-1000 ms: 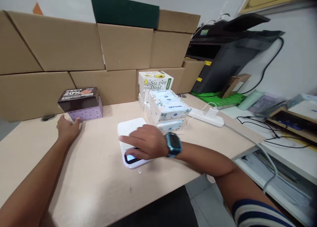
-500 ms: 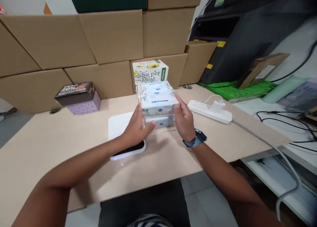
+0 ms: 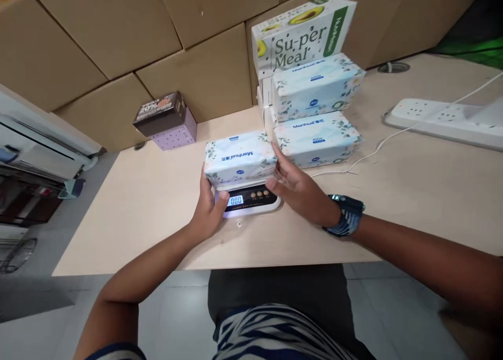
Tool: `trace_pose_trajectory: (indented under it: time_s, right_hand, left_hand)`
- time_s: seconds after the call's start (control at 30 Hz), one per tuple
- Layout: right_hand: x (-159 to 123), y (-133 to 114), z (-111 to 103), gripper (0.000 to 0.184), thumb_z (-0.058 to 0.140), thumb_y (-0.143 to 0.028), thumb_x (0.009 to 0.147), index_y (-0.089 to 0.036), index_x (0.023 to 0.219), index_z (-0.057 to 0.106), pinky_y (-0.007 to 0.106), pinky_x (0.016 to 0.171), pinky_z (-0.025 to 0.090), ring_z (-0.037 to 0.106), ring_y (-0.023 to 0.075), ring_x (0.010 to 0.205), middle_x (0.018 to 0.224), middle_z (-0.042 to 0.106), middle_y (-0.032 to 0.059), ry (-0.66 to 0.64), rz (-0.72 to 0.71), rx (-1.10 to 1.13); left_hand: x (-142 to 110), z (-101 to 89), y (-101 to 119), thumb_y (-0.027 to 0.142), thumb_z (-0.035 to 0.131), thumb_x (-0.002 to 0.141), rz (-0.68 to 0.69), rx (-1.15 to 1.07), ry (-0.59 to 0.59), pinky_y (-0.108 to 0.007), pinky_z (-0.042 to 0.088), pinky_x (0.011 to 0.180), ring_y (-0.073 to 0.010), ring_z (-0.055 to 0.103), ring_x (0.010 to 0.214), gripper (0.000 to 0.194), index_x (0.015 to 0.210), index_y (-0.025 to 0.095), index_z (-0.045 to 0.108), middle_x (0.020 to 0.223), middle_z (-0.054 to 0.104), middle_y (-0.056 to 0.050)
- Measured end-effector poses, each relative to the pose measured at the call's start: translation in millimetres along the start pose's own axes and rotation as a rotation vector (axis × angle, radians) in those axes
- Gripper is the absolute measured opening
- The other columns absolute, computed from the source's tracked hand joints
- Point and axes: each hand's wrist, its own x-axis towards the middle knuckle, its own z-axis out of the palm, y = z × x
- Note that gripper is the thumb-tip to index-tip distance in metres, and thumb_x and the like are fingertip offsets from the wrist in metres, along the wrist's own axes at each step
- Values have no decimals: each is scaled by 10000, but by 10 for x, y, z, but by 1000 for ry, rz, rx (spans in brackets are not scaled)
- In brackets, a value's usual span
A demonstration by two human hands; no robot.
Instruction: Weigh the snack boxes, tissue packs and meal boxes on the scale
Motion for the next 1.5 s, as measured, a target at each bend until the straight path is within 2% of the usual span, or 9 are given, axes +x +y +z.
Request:
trace_pose_trajectory:
  time_s: [0.1,0.2,0.3,0.37,0.47,0.73,1.3,1.43,1.5]
  right_hand:
    - [-13,95,-28,876,625,-605,1086,-380,1825,212,575,1414,376,345,294,1756,1910,274,37,14,45,69]
    - [-46,136,-60,670,621,-440,1099,-350,1739,446,549,1359,488,537,272,1644,1771,544,71,128,11,-32]
    - [-62,118,-87,374,707,-362,1036,-294,1400,756,405,974,712,805,222,1157,1387,774,92,345,-55,-180]
    - [-72,75,-109,190,810,-351,955,-274,1128,791,311,664,635,729,152,799,1106,750,47,456,-122,-235]
    - [-105,-5,-144,209,844,-367,932,-283,896,656,282,499,455,517,116,577,802,582,-36,499,-177,-242]
    - [-225,-74,-186,436,773,-616,985,-289,825,534,278,447,342,352,104,439,535,355,-110,340,-46,-285]
    - [-233,-71,-179,322,790,-422,983,-296,837,533,271,437,325,332,102,416,523,348,-126,294,-86,-322]
    - [-278,-209,-207,157,790,-355,973,-284,994,652,269,475,378,389,101,428,552,364,-130,347,-119,-357]
    - [-290,-279,-242,260,760,-396,995,-285,1223,701,291,486,415,402,122,423,558,348,-134,338,-78,-395]
  left_hand:
    - [87,44,-27,736,528,1077,13,-59,-21,-648,148,1488,-386,231,1775,875,1795,473,102,1897,233,-59]
    - [81,80,3,726,486,1098,9,-107,-17,-639,164,1491,-373,193,1793,835,1797,496,90,1922,176,-27]
    - [19,107,6,769,373,1108,-56,-165,17,-621,158,1496,-341,113,1818,803,1795,509,46,1944,92,2]
    - [-16,116,-16,819,276,1090,-138,-205,56,-604,151,1495,-309,1,1831,809,1785,525,-15,1954,-18,36]
    - [-27,109,-49,865,200,1058,-250,-198,121,-604,92,1492,-287,-134,1820,838,1779,525,-57,1950,-105,65]
    - [49,12,-34,816,194,1090,-151,-35,214,-574,-20,1490,-293,-89,1825,822,1812,463,24,1958,-23,35]
    - [43,20,-35,846,167,1062,-224,-77,160,-583,-37,1484,-312,-106,1822,860,1816,452,41,1958,-12,37]
    - [29,13,-37,838,209,1070,-216,-68,221,-595,-13,1489,-315,-70,1825,870,1821,431,39,1961,-17,5]
    - [30,6,-71,827,237,1078,-219,-82,250,-623,22,1489,-326,-48,1825,872,1823,426,26,1960,-30,-12]
